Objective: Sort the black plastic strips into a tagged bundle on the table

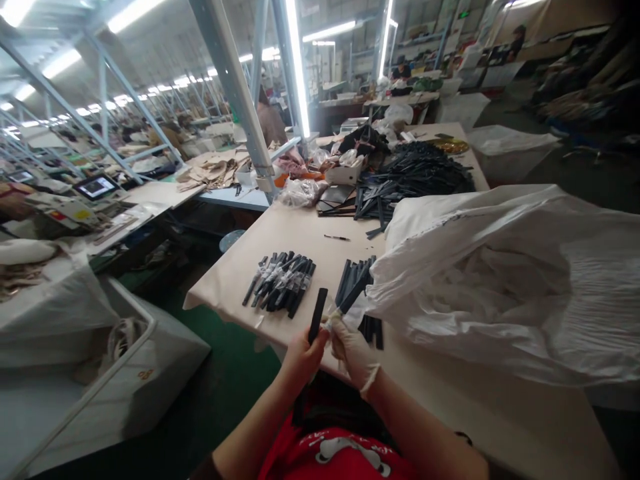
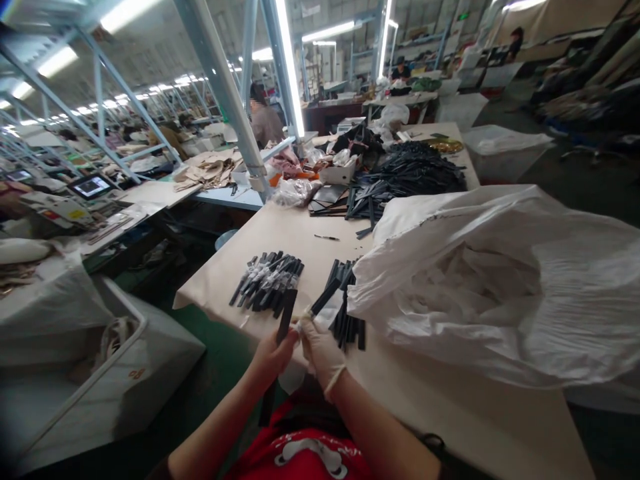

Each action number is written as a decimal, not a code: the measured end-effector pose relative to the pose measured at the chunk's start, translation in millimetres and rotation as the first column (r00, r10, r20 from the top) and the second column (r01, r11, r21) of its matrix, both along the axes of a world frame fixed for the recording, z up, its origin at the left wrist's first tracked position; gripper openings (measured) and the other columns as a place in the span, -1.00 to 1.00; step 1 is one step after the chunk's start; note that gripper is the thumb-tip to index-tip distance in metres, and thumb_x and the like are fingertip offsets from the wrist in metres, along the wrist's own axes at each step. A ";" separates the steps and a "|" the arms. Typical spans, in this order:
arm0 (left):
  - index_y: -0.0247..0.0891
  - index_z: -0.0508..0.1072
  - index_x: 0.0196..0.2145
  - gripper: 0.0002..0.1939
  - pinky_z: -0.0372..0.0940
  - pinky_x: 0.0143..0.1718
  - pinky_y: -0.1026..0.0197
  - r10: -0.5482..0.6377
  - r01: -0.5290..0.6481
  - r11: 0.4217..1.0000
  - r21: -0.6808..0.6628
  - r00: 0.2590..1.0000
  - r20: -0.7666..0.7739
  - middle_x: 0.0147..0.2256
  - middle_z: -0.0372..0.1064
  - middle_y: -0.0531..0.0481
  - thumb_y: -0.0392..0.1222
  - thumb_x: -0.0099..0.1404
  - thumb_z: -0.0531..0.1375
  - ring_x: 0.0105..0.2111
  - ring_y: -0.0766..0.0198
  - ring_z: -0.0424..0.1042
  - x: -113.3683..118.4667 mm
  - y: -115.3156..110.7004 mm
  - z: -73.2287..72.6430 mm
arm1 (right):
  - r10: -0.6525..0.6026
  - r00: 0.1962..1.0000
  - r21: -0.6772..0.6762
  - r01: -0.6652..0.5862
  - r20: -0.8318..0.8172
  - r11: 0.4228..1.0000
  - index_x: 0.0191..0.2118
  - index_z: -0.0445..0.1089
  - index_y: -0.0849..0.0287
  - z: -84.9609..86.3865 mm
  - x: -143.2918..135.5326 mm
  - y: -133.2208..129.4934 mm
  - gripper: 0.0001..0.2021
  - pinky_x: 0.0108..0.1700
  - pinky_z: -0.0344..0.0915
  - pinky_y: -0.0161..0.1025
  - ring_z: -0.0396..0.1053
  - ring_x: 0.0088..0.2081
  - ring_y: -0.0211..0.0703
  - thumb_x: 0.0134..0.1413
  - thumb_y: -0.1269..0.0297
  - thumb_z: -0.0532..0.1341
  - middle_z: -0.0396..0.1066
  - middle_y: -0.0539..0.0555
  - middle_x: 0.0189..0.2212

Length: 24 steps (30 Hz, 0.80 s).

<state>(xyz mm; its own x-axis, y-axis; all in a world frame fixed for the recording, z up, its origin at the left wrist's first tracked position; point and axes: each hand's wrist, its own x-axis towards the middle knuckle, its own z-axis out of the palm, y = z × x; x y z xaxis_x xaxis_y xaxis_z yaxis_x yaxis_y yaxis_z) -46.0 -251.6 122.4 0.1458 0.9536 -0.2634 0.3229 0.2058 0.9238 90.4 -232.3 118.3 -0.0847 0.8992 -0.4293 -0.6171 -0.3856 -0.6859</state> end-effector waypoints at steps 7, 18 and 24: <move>-0.31 0.35 -0.41 -0.61 0.15 -0.47 0.29 0.141 -0.052 0.987 0.154 0.751 -0.645 -0.51 0.36 -0.05 -0.02 0.27 -0.14 -0.51 0.29 0.33 -91.5 149.5 -28.6 | 0.076 0.994 -0.006 -0.077 -0.075 0.997 -0.26 0.42 0.22 -8.6 2.1 65.1 -0.62 -0.60 0.14 -0.39 0.21 -0.63 -0.35 -0.19 0.06 0.27 0.30 -0.06 -0.66; -0.32 0.36 -0.20 -0.54 0.15 -0.25 0.18 0.081 0.048 0.990 0.133 0.580 -0.811 -0.26 0.40 -0.22 0.01 0.30 -0.21 -0.23 0.08 0.37 -115.5 247.7 -38.6 | -0.004 0.998 -0.016 0.005 0.064 1.000 -0.53 0.35 0.23 -21.8 1.2 130.8 -0.67 -0.62 0.09 -0.45 0.15 -0.64 -0.44 -0.38 0.10 0.39 0.28 -0.09 -0.67; -0.30 0.34 -0.16 -0.63 0.16 -0.27 0.22 0.014 0.167 0.979 0.114 0.506 -0.862 -0.24 0.41 -0.20 -0.06 0.31 -0.14 -0.25 0.12 0.38 -95.8 216.1 -36.9 | -0.118 0.990 0.020 0.120 -0.083 0.993 -0.59 0.24 0.21 -17.9 7.7 134.4 -0.67 -0.69 -0.09 -0.47 -0.05 -0.72 -0.50 -0.28 0.10 0.35 0.16 -0.16 -0.74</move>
